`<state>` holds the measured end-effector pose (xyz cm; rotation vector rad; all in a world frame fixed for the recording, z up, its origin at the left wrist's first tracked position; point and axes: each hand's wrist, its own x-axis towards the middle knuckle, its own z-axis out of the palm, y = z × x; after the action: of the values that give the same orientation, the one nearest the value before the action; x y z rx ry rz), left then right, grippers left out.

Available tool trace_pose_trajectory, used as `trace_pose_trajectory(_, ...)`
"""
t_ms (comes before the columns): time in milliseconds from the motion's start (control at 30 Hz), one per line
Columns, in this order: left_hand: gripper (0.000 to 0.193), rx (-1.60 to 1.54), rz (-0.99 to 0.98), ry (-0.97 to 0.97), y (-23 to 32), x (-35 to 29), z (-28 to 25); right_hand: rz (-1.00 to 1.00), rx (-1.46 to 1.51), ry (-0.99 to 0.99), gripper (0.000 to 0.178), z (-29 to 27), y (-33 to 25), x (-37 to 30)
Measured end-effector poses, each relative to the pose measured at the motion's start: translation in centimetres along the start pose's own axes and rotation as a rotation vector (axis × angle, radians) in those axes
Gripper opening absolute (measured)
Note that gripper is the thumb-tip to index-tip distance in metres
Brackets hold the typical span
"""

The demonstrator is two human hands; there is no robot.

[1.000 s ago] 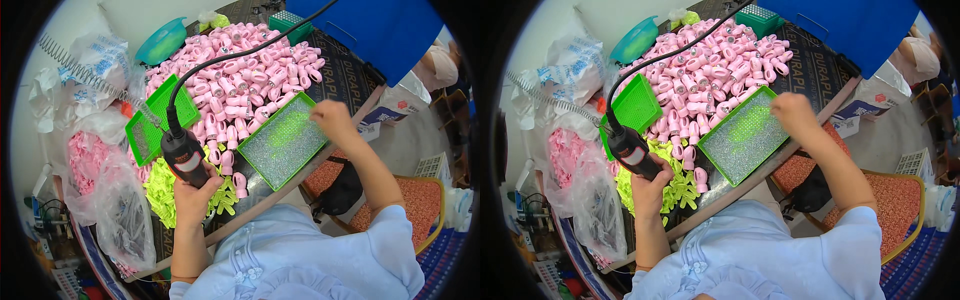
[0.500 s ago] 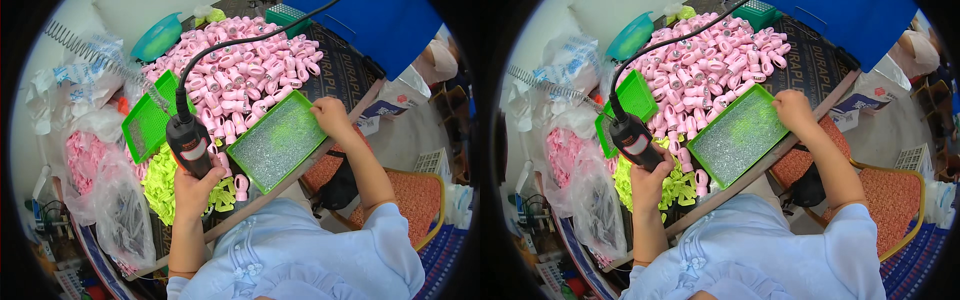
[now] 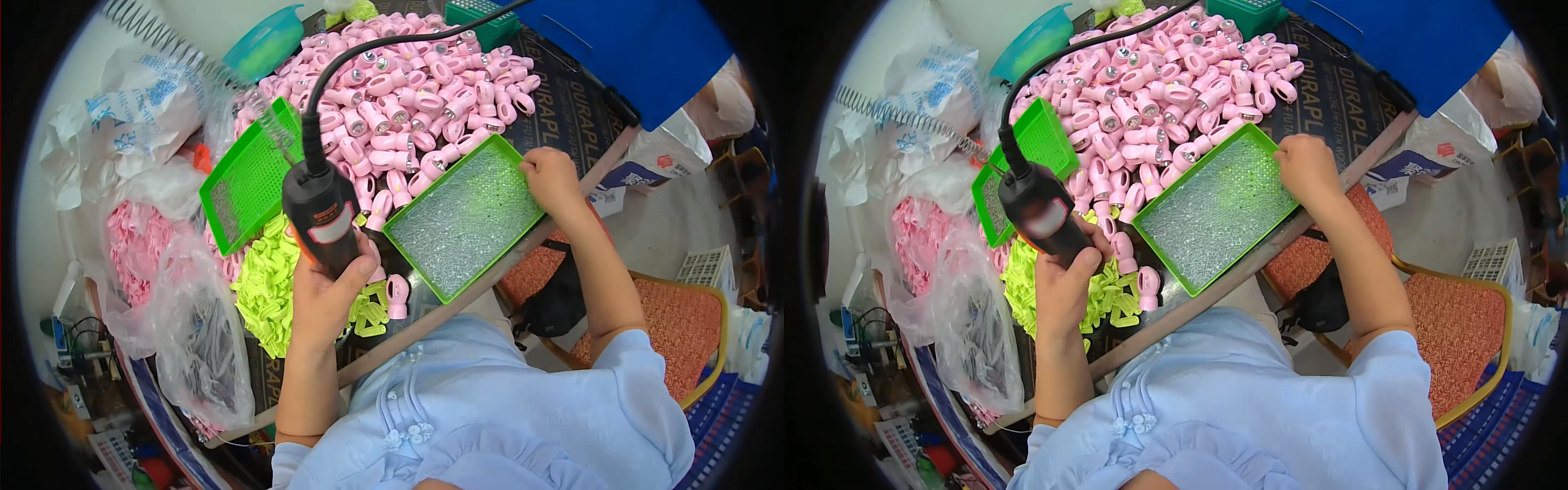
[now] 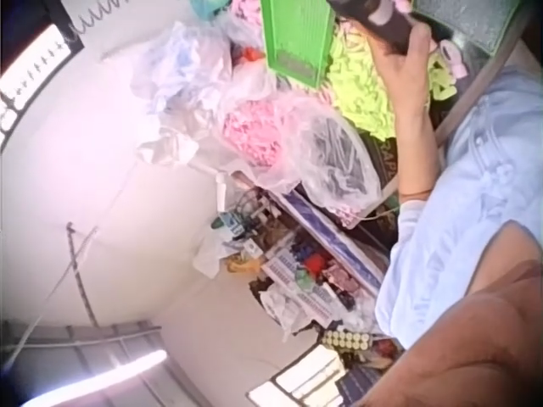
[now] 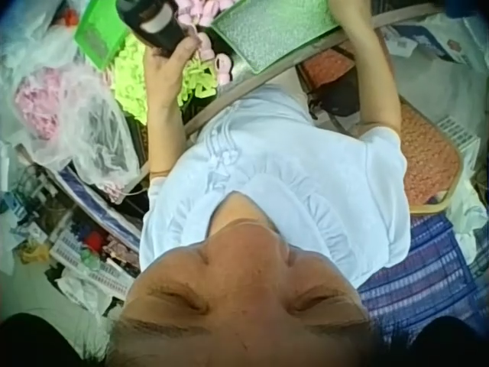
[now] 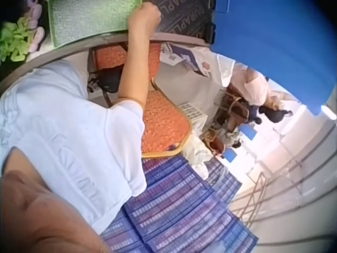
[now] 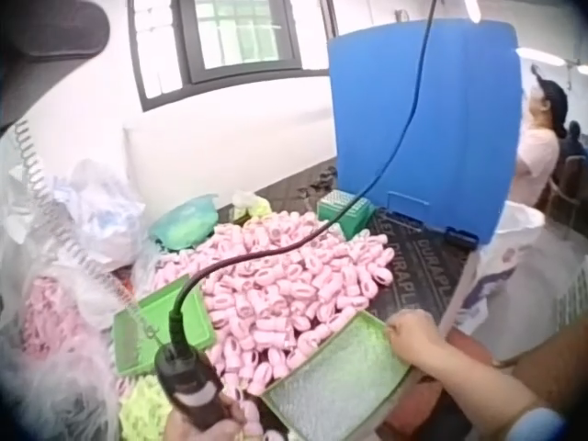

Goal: Assembling toy doll shoes by inserting small metal pins or eyelets and using an electric screwdriver tool.

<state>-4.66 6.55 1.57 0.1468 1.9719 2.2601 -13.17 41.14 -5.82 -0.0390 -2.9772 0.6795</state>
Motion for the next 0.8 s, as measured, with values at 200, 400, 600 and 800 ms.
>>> trace_pose_trajectory(200,0.043,-0.068,0.024,-0.081,-0.6,0.3,-0.2,0.024,0.01,0.068,0.017,0.0,0.2,0.0)
trace_pose_trajectory(400,0.048,0.017,0.04,-0.134,-0.3,1.0,1.7,0.042,-0.004,0.052,0.017,-0.2,0.1,-0.3)
trace_pose_trajectory(600,0.048,-0.014,0.032,-0.127,-0.6,1.3,2.2,-0.027,0.005,0.112,0.015,-0.3,0.2,-0.5)
trace_pose_trajectory(800,0.05,0.006,0.051,-0.101,-0.7,1.3,1.8,-0.018,0.02,0.098,0.016,-0.6,0.1,-0.2)
